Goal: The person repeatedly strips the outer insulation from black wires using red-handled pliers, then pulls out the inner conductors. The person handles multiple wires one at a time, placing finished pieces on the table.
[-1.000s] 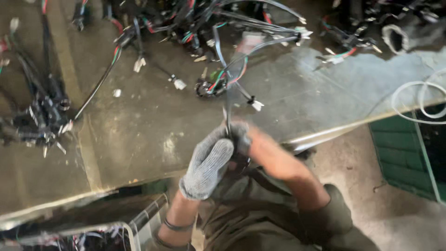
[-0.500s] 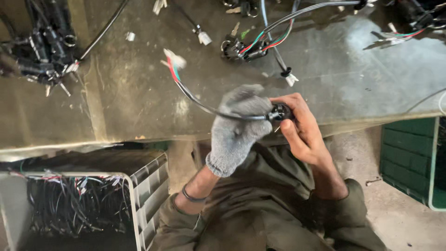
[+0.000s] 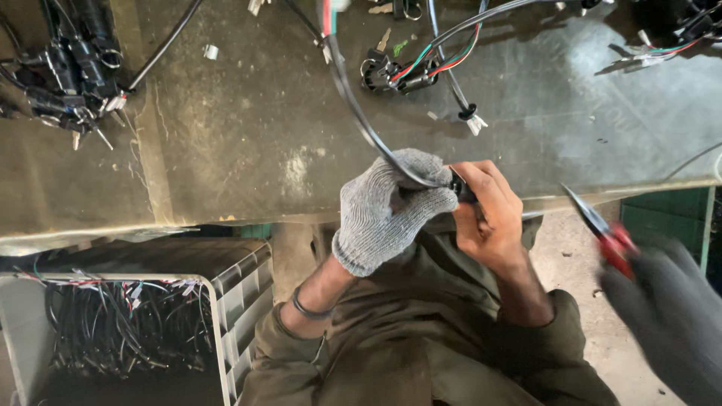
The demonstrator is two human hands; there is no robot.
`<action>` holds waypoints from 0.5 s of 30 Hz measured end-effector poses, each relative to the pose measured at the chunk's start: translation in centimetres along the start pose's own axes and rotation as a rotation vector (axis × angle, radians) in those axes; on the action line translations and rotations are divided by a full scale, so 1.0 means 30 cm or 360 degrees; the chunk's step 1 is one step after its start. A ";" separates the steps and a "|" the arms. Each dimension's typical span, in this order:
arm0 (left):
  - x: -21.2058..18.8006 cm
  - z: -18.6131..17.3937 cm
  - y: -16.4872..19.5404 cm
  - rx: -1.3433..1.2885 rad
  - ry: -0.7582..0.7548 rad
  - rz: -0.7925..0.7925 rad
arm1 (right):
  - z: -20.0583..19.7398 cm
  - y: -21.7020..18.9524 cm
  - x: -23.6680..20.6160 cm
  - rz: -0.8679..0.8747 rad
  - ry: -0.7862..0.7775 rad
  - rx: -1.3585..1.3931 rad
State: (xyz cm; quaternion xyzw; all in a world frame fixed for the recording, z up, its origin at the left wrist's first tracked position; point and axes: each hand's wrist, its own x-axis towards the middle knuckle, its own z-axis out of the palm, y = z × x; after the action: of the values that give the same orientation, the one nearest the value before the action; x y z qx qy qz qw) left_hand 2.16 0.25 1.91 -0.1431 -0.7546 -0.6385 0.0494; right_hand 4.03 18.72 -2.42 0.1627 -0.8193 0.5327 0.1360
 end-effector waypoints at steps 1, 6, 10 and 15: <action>0.001 -0.003 -0.003 0.0037 -0.0016 0.0018 | 0.007 -0.005 -0.001 0.0002 0.0016 -0.0007; -0.012 -0.012 0.005 -0.0015 -0.0039 0.0053 | 0.049 -0.036 -0.020 0.0134 0.0034 0.0019; -0.026 -0.022 0.022 0.0169 -0.0040 0.0152 | 0.074 -0.051 -0.020 0.0295 0.0105 0.0309; -0.048 -0.015 0.036 0.0261 -0.0022 0.0006 | 0.087 -0.042 -0.007 0.0239 0.0100 0.0171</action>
State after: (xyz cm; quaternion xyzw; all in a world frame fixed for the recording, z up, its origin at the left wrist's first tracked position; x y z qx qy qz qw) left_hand 3.79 -0.25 2.64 -0.1443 -0.8044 -0.5735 0.0570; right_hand 4.62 15.86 -2.49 0.0912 -0.7948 0.5893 0.1125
